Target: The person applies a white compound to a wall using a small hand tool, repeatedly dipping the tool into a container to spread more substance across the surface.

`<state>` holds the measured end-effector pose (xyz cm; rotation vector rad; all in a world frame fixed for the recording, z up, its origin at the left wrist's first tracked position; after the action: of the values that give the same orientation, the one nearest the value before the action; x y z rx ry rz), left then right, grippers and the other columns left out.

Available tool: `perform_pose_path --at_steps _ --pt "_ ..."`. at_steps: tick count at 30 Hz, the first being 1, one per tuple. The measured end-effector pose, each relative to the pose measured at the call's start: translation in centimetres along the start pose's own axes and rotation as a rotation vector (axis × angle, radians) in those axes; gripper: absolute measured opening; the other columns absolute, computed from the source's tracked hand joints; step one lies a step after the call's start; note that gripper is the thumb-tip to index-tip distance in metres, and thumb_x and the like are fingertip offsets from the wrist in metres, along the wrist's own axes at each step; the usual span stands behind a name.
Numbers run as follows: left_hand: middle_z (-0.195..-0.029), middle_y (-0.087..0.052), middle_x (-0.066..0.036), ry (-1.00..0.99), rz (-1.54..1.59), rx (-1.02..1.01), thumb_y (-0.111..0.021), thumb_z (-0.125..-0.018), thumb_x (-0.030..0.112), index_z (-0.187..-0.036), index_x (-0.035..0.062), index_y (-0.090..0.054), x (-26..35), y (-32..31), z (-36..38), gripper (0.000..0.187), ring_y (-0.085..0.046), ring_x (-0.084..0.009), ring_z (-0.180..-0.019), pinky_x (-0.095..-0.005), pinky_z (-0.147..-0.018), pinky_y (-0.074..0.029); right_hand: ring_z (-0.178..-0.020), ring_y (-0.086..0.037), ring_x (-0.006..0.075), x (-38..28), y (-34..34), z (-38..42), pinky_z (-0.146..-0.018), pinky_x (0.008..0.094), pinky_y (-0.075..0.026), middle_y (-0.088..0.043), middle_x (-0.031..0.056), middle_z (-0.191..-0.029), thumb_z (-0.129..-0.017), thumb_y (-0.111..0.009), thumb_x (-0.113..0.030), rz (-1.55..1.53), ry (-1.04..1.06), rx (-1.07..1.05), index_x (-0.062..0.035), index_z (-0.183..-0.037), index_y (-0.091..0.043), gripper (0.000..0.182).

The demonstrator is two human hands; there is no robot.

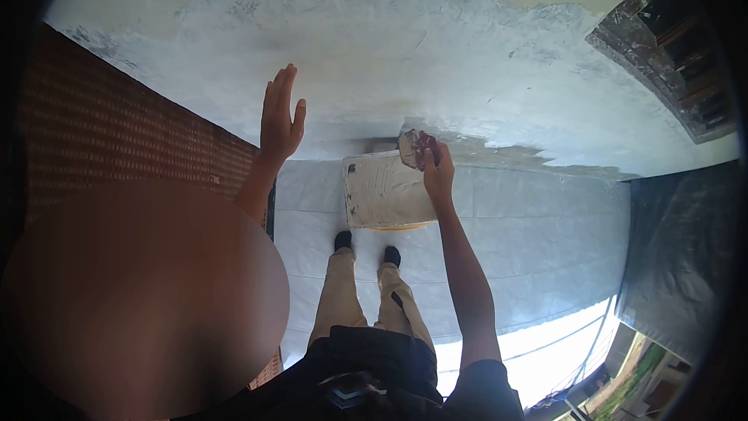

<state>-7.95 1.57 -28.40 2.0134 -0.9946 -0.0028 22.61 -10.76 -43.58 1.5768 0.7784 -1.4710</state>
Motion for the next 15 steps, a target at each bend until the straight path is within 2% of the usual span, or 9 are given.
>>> perform_pose_path --at_steps 1,4,8,11,12,13,15 --pt "-0.149 -0.039 -0.014 0.024 -0.003 -0.017 -0.049 -0.094 0.013 -0.146 0.0053 -0.033 -0.2 -1.4 2.5 0.055 -0.034 -0.0298 -0.139 -0.0491 -0.115 -0.024 -0.103 -0.064 0.0211 1.7 0.2 0.7 -0.089 0.0318 -0.049 -0.065 0.0139 -0.112 -0.096 -0.052 -0.009 0.026 -0.02 -0.027 0.001 -0.121 -0.055 0.027" --pt "-0.142 -0.044 -0.018 0.206 0.141 -0.115 -0.05 -0.094 0.011 -0.144 0.0032 -0.034 -0.8 -5.9 10.3 0.053 -0.041 -0.0345 -0.134 -0.0477 -0.113 -0.028 -0.104 -0.065 0.0232 6.6 1.3 2.7 -0.087 0.0322 -0.051 -0.067 0.0154 -0.111 -0.095 -0.053 -0.006 0.212 -0.013 -0.104 0.0003 -0.122 -0.055 0.027" --pt "-0.14 -0.045 -0.021 0.415 0.253 -0.249 -0.051 -0.095 0.013 -0.142 0.0006 -0.037 -0.5 -11.4 20.1 0.05 -0.043 -0.0361 -0.131 -0.0427 -0.109 -0.034 -0.108 -0.065 0.0251 13.1 2.6 3.9 -0.089 0.0331 -0.051 -0.067 0.0171 -0.113 -0.093 -0.053 -0.002 0.298 -0.012 -0.179 0.0008 -0.121 -0.054 0.028" --pt "-0.14 -0.045 -0.021 0.537 0.279 -0.315 -0.05 -0.096 0.014 -0.141 -0.0004 -0.037 -0.2 -14.4 25.7 0.049 -0.043 -0.0359 -0.13 -0.0426 -0.109 -0.034 -0.107 -0.065 0.0291 16.2 2.5 4.0 -0.088 0.0352 -0.051 -0.067 0.0173 -0.111 -0.091 -0.052 0.001 0.386 0.054 -0.214 -0.0009 -0.12 -0.056 0.029" --pt "-0.143 -0.042 -0.018 0.582 0.299 -0.357 -0.047 -0.098 0.013 -0.143 0.0019 -0.036 -0.1 -15.2 27.4 0.047 -0.039 -0.0321 -0.134 -0.0407 -0.111 -0.031 -0.105 -0.065 0.0318 16.6 2.2 4.0 -0.086 0.0371 -0.051 -0.067 0.0171 -0.11 -0.09 -0.052 0.002 0.45 0.073 -0.239 -0.0025 -0.119 -0.057 0.03" --pt "-0.143 -0.042 -0.018 0.597 0.299 -0.367 -0.047 -0.098 0.013 -0.143 0.0019 -0.036 -0.2 -15.9 28.8 0.047 -0.039 -0.0321 -0.134 -0.0407 -0.111 -0.031 -0.102 -0.065 0.0345 17.3 1.8 3.7 -0.085 0.039 -0.051 -0.067 0.017 -0.108 -0.089 -0.052 0.003 0.512 0.095 -0.265 -0.0041 -0.117 -0.058 0.03" --pt "-0.142 -0.043 -0.018 0.659 0.329 -0.386 -0.047 -0.098 0.013 -0.142 0.0019 -0.036 -0.3 -17.3 31.7 0.047 -0.039 -0.0324 -0.134 -0.0406 -0.111 -0.031 -0.099 -0.065 0.035 19.1 1.0 3.6 -0.083 0.0417 -0.05 -0.067 0.0163 -0.107 -0.089 -0.053 0.001 0.554 0.095 -0.288 -0.0059 -0.116 -0.059 0.029"
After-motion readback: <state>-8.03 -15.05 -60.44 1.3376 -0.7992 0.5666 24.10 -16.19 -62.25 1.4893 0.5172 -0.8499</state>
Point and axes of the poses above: each hand's wrist, its own z-axis away from the middle knuckle, its own y-axis out of the back of the hand, x = y × z, the point moved 4 cm from there along -z, towards the middle knuckle
